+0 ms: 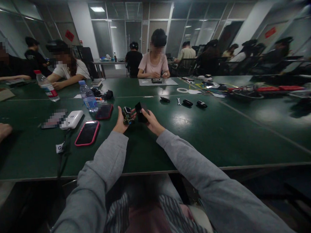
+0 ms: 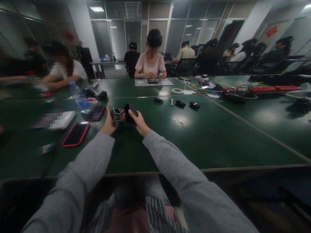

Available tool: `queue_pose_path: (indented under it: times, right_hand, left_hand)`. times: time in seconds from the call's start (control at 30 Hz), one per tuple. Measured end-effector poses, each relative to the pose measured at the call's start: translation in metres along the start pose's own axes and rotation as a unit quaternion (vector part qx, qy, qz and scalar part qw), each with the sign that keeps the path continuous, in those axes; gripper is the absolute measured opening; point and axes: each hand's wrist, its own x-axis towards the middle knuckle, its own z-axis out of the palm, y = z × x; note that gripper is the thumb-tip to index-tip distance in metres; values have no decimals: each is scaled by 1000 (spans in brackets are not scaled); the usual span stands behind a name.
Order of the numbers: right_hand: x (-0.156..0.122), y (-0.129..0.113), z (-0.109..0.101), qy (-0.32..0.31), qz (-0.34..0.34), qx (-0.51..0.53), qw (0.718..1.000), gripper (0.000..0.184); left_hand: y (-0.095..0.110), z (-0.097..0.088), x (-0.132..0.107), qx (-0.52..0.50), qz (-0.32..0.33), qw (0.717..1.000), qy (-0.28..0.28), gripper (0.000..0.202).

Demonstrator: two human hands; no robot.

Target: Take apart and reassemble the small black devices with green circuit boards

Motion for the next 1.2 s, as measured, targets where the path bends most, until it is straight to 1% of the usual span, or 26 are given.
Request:
queue_pose_path:
  times: [0.1, 0.23, 0.33, 0.4, 0.5, 0.6, 0.83, 0.9, 1.03, 1.1, 1.17, 1.2]
  right_hand:
    - [-1, -2, -2, -7, -12, -8, 1000, 64]
    - [3, -3, -6, -15, -2, -27, 1000, 47]
    - [8, 0, -10, 6, 6, -44, 999, 40]
    - [11, 3, -12, 12, 9, -70, 997, 35]
    - [12, 8, -14, -1, 14, -125, 992, 29]
    - [12, 12, -14, -22, 3, -182, 983, 28]
    - [12, 13, -15, -46, -58, -308, 948, 26]
    - [11, 11, -15, -56, -57, -320, 944, 25]
    - [10, 10, -14, -74, -32, -320, 944, 22]
    - [10, 9, -13, -68, -63, -325, 941, 22]
    - [8, 5, -13, -24, -147, -340, 929, 23]
    - [6, 2, -12, 10, -201, -351, 914, 25]
  left_hand:
    - [0, 0, 0, -1, -5, 1000, -11, 67]
    - [2, -2, 1, -20, -5, 999, -31, 68]
    - [8, -4, -1, -38, 11, 998, -43, 69]
    - [13, -5, -4, -51, 22, 998, -40, 69]
    - [20, -3, -12, -75, 33, 996, -28, 69]
    - [25, 0, -19, -97, 29, 995, -26, 68]
    - [31, 6, -29, -127, -3, 989, -70, 68]
    - [32, 7, -31, -123, -4, 989, -77, 68]
    - [33, 7, -31, -116, -5, 988, -101, 68]
    - [34, 6, -30, -110, -7, 989, -104, 68]
    - [33, 6, -27, -99, -8, 990, -99, 67]
    - [33, 7, -26, -94, -8, 991, -97, 67]
